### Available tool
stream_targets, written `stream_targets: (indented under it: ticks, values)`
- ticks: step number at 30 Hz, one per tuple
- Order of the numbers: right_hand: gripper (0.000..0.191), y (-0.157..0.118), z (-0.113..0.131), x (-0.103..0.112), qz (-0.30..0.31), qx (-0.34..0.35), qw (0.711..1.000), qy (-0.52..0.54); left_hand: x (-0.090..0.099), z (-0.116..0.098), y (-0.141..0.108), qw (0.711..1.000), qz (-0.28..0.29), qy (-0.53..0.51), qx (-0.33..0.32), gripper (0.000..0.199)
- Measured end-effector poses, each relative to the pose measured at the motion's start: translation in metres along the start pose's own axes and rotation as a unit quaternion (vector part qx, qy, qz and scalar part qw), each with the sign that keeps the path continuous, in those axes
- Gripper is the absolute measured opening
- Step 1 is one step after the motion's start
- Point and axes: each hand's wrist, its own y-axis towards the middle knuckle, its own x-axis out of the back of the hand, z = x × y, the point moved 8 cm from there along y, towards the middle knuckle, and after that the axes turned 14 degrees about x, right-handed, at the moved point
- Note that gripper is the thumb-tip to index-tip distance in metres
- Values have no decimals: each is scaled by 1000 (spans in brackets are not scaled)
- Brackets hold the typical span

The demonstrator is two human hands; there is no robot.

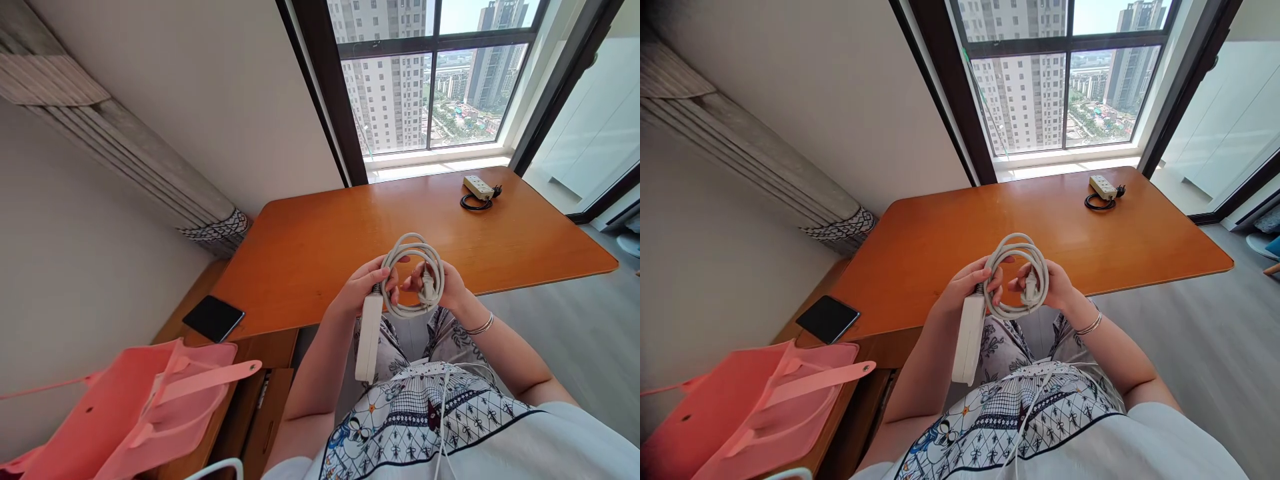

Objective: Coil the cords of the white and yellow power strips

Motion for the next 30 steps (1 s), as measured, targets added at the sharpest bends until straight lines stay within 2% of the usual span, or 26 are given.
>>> stream_targets:
  ticks: [4,8,13,16,20,23,26,30]
  values:
    - [55,0,16,-2,-2,38,995,-96,3,1,0,999,-31,44,-6,48]
    - [46,1,26,6,1,87,962,-259,6,1,-1,996,-64,66,-19,43]
    - [36,2,32,20,-22,129,903,-409,4,-2,-1,975,-129,171,-55,35]
    - [36,-2,39,16,-25,158,830,-535,9,-2,2,969,-159,175,-67,32]
    - [56,-10,44,9,-25,119,692,-711,23,0,8,972,-179,134,-70,36]
    - [58,-15,46,6,-22,95,609,-787,33,3,10,974,-189,104,-66,39]
    - [52,-21,47,2,-20,125,563,-817,38,4,9,972,-204,94,-69,40]
    - [38,-30,52,-1,-38,204,546,-812,43,3,8,963,-236,101,-79,39]
